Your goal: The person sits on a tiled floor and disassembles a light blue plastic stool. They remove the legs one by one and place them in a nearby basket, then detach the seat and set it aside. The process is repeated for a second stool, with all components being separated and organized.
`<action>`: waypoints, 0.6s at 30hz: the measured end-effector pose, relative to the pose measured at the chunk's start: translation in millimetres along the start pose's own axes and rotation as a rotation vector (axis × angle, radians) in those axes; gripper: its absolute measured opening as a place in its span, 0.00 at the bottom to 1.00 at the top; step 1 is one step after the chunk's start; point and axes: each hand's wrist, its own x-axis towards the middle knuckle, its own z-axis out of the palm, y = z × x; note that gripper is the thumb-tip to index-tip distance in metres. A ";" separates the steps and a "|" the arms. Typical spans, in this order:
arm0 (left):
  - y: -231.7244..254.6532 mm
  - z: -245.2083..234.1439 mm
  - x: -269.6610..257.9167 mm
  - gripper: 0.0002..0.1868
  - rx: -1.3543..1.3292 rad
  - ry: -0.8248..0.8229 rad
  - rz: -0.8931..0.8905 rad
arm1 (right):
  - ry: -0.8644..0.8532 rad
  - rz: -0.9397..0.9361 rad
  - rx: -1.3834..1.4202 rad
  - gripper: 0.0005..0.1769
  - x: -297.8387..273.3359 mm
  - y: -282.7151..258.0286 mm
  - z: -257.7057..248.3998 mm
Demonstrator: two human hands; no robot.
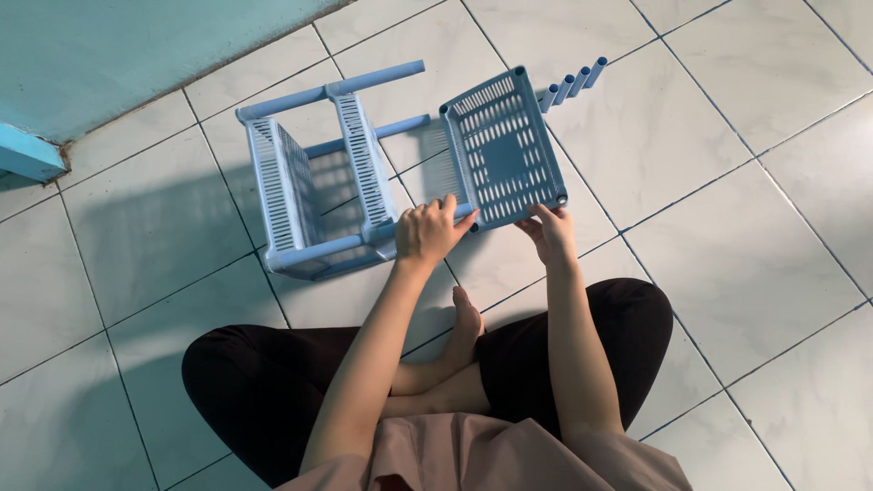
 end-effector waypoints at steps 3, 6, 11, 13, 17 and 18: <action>-7.3 -4.2 -4.6 0.27 0.018 0.028 -0.017 | 0.036 0.070 0.033 0.10 2.2 6.5 -5.2; -16.1 -8.6 -9.8 0.28 0.048 0.002 -0.030 | 0.037 0.108 0.031 0.09 6.6 16.8 -9.1; -25.5 -12.8 -18.3 0.28 0.050 0.020 -0.019 | 0.063 0.165 0.021 0.09 14.9 29.9 -13.7; -26.9 -13.8 -20.3 0.28 0.047 0.011 -0.019 | 0.047 0.192 0.003 0.10 12.4 28.8 -11.1; -26.4 -12.8 -21.4 0.28 0.043 0.018 -0.016 | 0.160 0.224 -0.154 0.22 -1.2 23.1 2.6; -26.5 -12.4 -21.2 0.28 0.043 0.026 -0.012 | 0.234 0.212 -0.219 0.29 -3.9 22.2 6.4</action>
